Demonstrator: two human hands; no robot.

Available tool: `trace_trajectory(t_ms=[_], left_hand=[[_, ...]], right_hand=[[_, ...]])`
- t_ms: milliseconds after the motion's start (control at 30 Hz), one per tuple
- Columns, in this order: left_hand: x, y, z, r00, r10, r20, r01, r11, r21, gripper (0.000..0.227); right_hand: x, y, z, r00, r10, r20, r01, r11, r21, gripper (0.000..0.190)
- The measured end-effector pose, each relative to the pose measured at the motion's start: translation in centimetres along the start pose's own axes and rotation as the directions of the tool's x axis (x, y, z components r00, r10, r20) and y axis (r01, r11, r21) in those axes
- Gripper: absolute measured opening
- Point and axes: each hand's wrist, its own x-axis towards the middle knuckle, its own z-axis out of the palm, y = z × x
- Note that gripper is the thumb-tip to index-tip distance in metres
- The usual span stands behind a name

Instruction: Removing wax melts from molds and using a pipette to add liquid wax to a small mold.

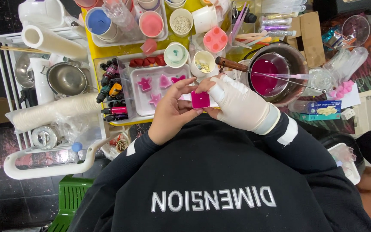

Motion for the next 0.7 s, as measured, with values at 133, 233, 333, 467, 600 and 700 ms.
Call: trace_trajectory(t_ms=[133, 233, 333, 467, 600, 700], left_hand=[[-0.1, -0.1, -0.4, 1.0, -0.021, -0.003, 0.021, 1.0, -0.01, 0.077], [-0.2, -0.1, -0.9, 1.0, -0.008, 0.019, 0.008, 1.0, -0.006, 0.077], [-0.3, -0.4, -1.6, 1.0, -0.015, 0.013, 0.016, 1.0, -0.026, 0.081], [-0.6, -0.8, -3.4, 0.996, 0.074, -0.058, -0.059, 0.973, 0.222, 0.075], [-0.9, -2.0, -5.1, 0.977, 0.142, -0.157, 0.003, 0.733, 0.68, 0.051], [-0.9, -6.5, -7.2, 0.932, 0.36, -0.049, -0.121, 0.435, 0.892, 0.038]], right_hand=[[0.1, -0.1, 0.6, 1.0, -0.012, -0.021, 0.012, 1.0, -0.005, 0.047], [0.3, -0.3, 0.9, 0.998, 0.057, 0.011, -0.058, 0.998, 0.01, 0.048], [0.1, -0.2, 1.4, 0.995, 0.099, -0.005, -0.099, 0.995, 0.004, 0.05], [-0.2, 0.1, 1.7, 0.996, 0.074, -0.046, -0.075, 0.997, -0.025, 0.053], [-0.7, 0.8, 2.3, 0.995, 0.088, -0.053, -0.09, 0.995, -0.042, 0.053], [-1.0, 1.0, 3.0, 0.988, 0.147, -0.048, -0.147, 0.989, -0.008, 0.049]])
